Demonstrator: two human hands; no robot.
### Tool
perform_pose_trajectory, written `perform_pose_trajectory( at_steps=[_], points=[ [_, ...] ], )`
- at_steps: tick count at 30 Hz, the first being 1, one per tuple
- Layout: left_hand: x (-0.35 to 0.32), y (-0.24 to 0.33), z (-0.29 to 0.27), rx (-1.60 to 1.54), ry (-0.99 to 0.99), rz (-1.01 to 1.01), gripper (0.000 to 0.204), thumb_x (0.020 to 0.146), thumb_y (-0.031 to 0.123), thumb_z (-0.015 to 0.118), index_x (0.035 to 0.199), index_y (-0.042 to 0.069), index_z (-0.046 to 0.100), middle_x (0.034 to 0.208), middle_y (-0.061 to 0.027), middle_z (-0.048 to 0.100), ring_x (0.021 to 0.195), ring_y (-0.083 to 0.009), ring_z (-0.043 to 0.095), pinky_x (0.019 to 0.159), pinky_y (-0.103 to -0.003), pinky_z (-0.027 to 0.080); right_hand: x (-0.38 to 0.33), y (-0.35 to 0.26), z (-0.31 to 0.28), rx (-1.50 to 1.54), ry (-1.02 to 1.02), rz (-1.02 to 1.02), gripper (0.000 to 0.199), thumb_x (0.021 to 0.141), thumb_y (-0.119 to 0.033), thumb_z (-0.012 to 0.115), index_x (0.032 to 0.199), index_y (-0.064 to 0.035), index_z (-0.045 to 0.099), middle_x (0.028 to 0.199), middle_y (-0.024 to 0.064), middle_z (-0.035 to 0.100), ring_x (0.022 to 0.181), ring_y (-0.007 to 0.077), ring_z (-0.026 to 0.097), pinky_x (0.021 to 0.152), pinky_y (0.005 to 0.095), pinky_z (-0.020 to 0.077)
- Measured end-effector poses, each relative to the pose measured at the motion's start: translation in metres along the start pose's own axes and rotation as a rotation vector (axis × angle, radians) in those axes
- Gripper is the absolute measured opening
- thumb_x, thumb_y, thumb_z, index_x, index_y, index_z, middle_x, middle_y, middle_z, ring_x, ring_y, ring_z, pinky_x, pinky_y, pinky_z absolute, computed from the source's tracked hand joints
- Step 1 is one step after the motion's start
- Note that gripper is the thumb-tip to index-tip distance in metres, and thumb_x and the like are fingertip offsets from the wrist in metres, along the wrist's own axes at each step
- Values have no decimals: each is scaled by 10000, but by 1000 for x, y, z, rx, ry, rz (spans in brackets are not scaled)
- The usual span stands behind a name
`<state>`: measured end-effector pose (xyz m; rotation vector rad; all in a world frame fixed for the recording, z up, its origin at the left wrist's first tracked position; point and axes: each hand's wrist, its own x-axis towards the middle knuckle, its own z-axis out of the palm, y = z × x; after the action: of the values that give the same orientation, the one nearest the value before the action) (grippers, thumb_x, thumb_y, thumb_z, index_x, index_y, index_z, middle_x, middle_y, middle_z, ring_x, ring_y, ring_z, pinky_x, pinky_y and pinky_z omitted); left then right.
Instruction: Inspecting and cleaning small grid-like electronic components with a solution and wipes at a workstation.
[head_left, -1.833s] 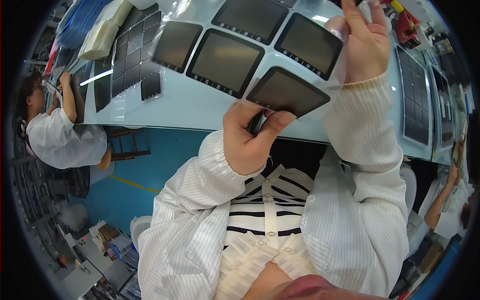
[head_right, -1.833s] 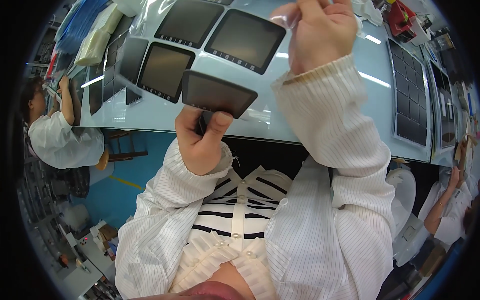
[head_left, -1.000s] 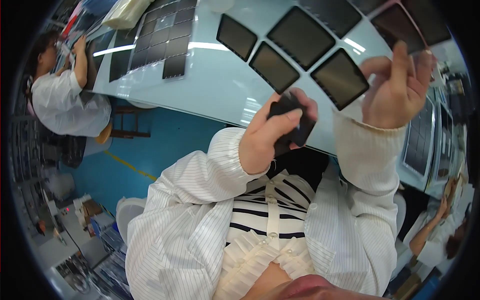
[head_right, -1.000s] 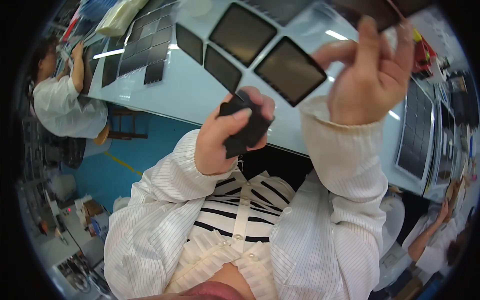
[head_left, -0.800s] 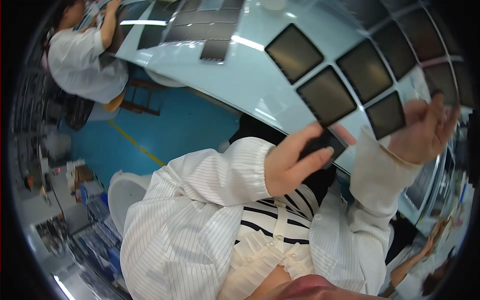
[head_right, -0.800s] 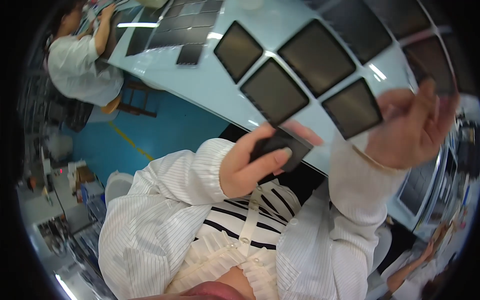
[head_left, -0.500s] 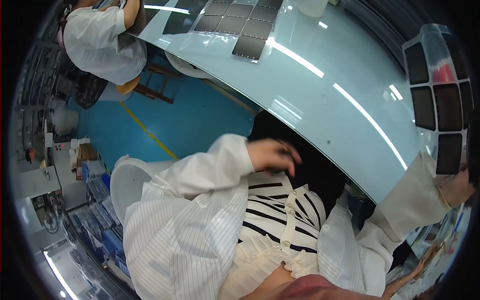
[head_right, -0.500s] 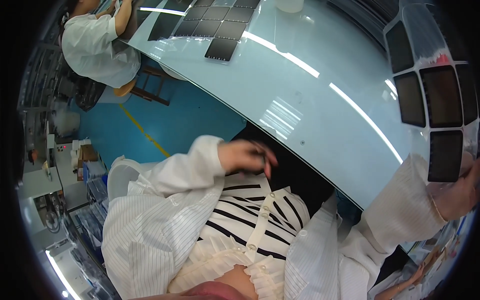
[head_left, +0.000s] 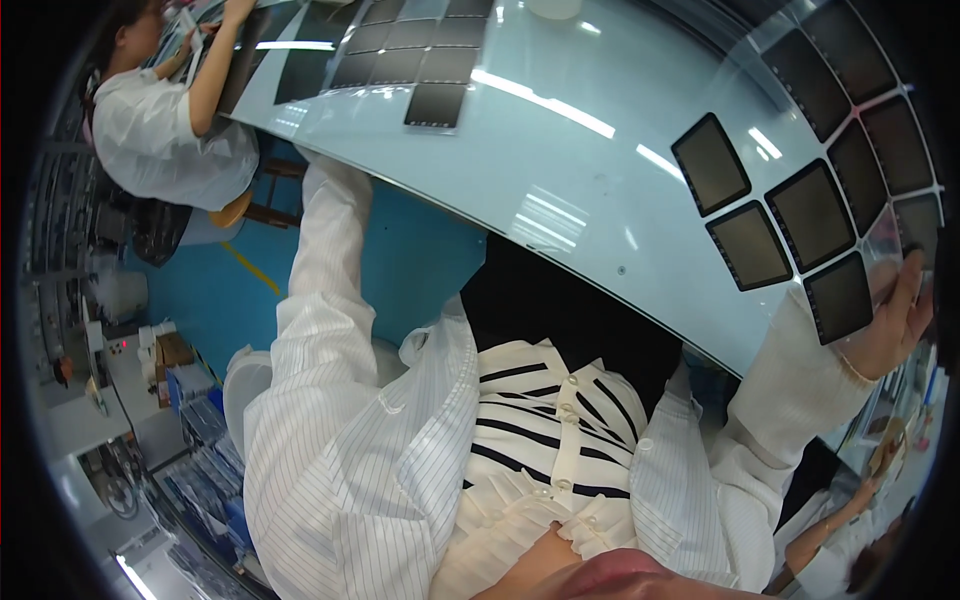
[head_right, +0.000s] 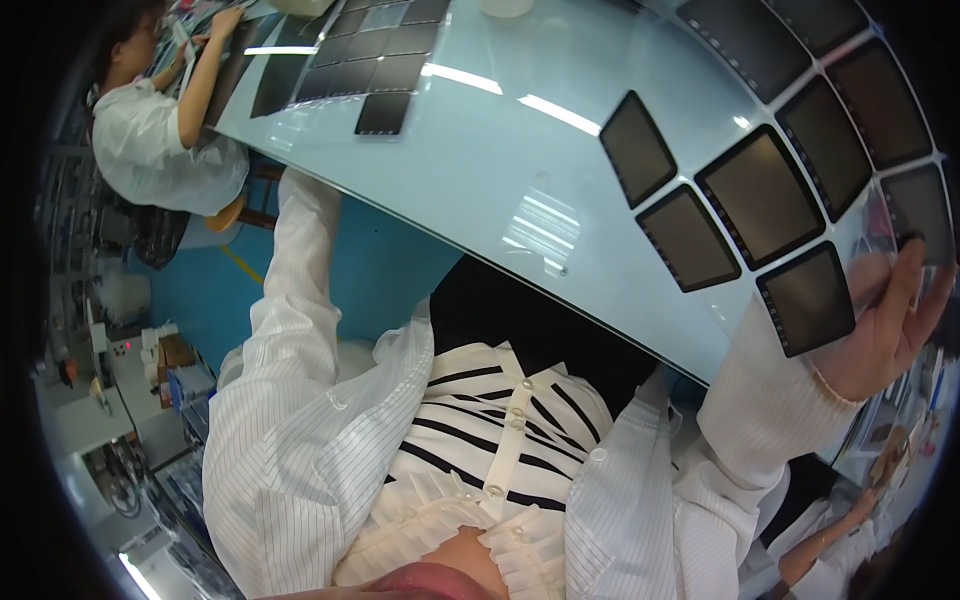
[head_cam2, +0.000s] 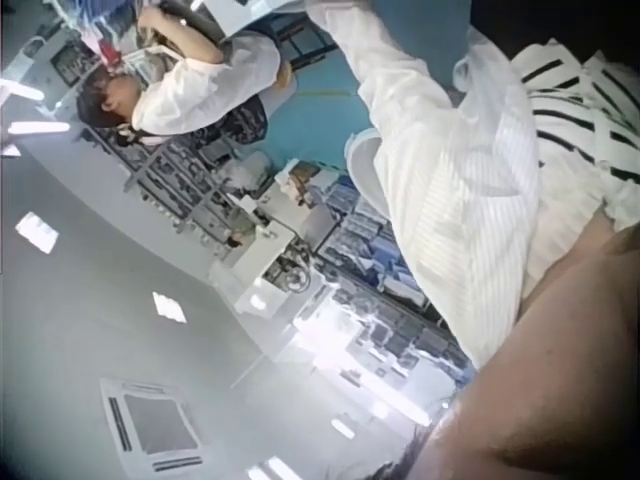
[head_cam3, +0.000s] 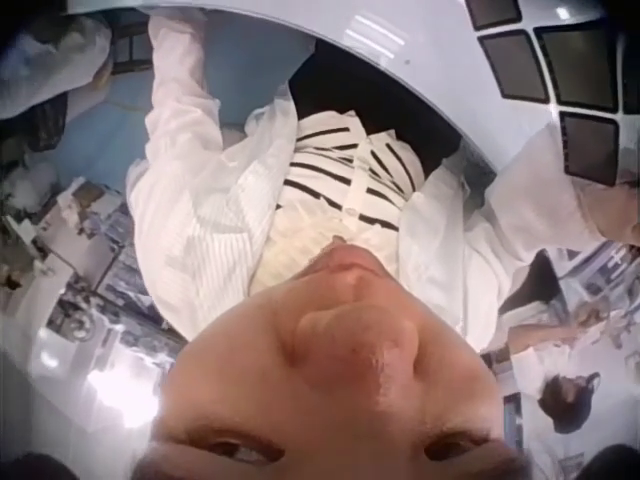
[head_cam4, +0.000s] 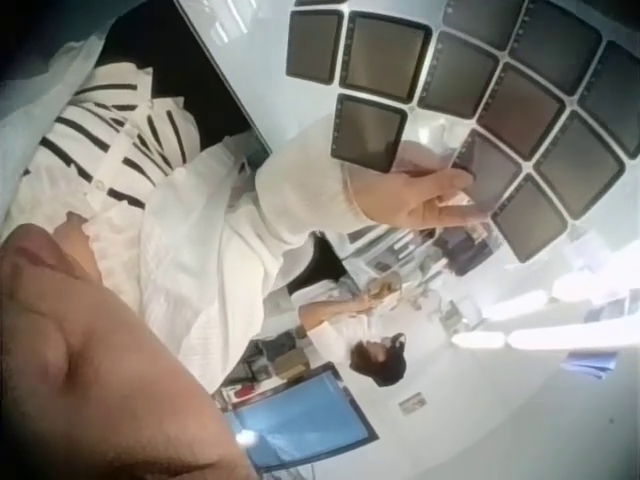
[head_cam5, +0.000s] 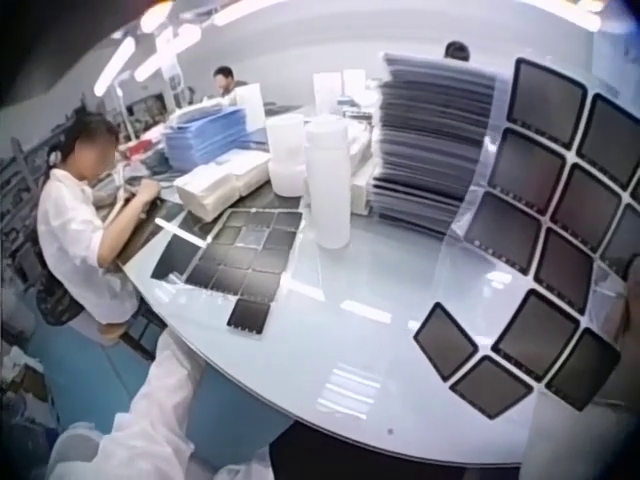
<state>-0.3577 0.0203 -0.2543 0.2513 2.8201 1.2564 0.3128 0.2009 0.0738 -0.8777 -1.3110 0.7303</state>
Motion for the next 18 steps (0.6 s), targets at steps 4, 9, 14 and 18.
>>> perform_pose_trajectory(
  at_steps=[4,9,14,18],
  points=[
    [26,-29,-11,66,49,46,302,840,242,638,1009,-6,669,883,-131,684,789,-235,657,701,-340,511,-5,5,-3,-46,92,-15,295,949,-129,618,1209,-5,555,998,53,663,839,90,611,727,202,461],
    [36,-74,-28,58,68,118,320,831,212,654,1053,-18,670,945,-154,702,846,-248,673,756,-350,520,3,10,-11,-54,38,-2,487,944,-159,627,1359,21,447,1157,103,644,1034,152,617,880,241,482],
    [-31,-71,-20,1,61,309,337,832,174,652,1096,-36,666,1008,-185,712,913,-260,683,810,-351,519,11,-1,-11,-1075,-193,-389,557,941,-184,628,1427,-30,404,1119,101,593,991,205,594,839,300,486],
    [-90,-23,-28,-489,179,182,267,873,167,609,1036,-38,661,949,-164,697,877,-251,655,807,-338,492,5,-2,6,-136,51,136,580,974,-220,578,1475,-65,330,875,71,512,730,141,496,612,261,424]
  ],
)
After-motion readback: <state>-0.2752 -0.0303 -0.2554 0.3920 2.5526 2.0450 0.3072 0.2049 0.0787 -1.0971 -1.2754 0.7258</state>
